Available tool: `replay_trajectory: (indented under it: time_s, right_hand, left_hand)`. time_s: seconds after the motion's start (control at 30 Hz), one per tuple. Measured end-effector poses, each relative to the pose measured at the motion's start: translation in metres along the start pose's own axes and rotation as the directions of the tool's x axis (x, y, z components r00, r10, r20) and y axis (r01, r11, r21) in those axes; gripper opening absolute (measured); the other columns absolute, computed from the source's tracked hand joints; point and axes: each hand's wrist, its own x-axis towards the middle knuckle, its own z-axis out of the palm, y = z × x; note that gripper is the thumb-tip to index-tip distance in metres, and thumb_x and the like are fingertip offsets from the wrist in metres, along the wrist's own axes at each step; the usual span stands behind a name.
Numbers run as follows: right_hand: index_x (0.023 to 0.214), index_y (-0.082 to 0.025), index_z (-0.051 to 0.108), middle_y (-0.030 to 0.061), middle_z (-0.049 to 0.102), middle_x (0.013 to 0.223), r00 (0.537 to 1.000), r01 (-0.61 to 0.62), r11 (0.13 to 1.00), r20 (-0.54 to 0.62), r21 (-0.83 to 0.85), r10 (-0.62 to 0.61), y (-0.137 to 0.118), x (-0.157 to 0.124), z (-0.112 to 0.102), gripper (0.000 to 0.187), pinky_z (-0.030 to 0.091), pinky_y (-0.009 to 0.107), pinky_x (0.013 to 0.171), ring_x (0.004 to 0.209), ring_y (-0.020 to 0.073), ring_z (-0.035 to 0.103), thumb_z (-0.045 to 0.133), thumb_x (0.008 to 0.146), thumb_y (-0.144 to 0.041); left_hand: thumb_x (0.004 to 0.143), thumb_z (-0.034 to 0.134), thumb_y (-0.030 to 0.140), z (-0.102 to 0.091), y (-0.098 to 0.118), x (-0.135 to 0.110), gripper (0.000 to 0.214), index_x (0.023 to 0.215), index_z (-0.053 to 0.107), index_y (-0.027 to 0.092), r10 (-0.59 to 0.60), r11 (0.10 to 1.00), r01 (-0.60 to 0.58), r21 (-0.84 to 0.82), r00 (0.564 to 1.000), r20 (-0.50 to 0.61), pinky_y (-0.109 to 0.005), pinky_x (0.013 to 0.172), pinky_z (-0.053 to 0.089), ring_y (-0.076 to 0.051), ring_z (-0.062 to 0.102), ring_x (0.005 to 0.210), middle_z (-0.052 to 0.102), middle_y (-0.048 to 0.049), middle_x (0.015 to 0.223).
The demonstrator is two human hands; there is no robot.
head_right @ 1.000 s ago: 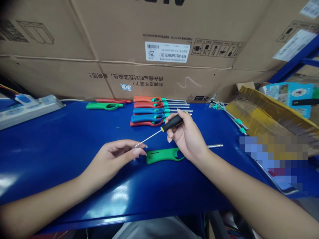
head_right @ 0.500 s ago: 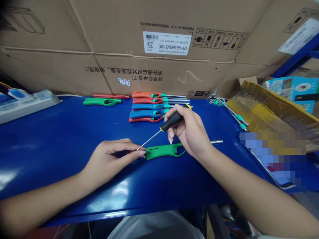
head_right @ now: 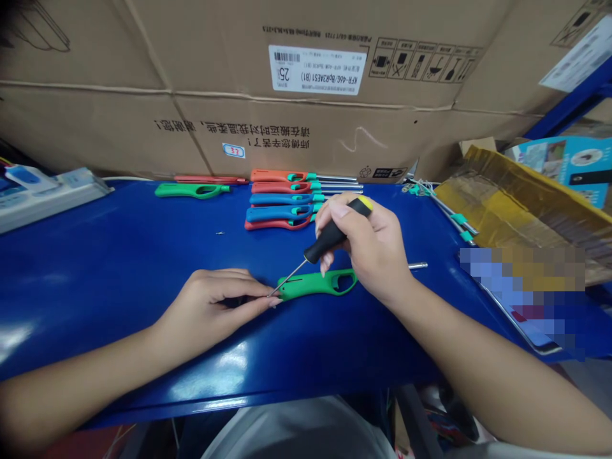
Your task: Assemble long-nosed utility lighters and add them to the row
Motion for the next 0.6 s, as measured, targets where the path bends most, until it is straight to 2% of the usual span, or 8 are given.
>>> replay_trajectory:
  time_s: [0.23,0.6]
  right_hand:
    - [0.077,-0.023,0.073,0.0009,0.062,0.078,0.999,0.034,0.996,0.032,-0.080,-0.032,0.0005,-0.0040,0.0000,0.023,0.051,0.028,0.043,0.049,0.0116,0.057,0.065,0.093,-0.036]
    - [0.077,-0.020,0.071,0.0000,0.063,0.076,0.997,0.064,0.995,0.046,-0.082,-0.060,0.0032,-0.0010,-0.0017,0.021,0.052,0.029,0.039,0.046,0.0127,0.061,0.065,0.095,-0.029]
  left_hand:
    - [0.090,0.077,0.021,0.0014,-0.0020,-0.0014,0.008,0.090,0.084,0.017,0.014,1.000,-0.014,0.015,0.999,0.037,-0.021,0.065,0.054,-0.013,0.073,0.070,0.081,-0.0026,0.082]
    - [0.090,0.076,0.020,0.0015,-0.0052,-0.0021,0.008,0.089,0.083,0.017,0.047,0.997,-0.050,0.052,0.998,0.047,-0.021,0.063,0.052,-0.012,0.072,0.067,0.080,-0.0019,0.079]
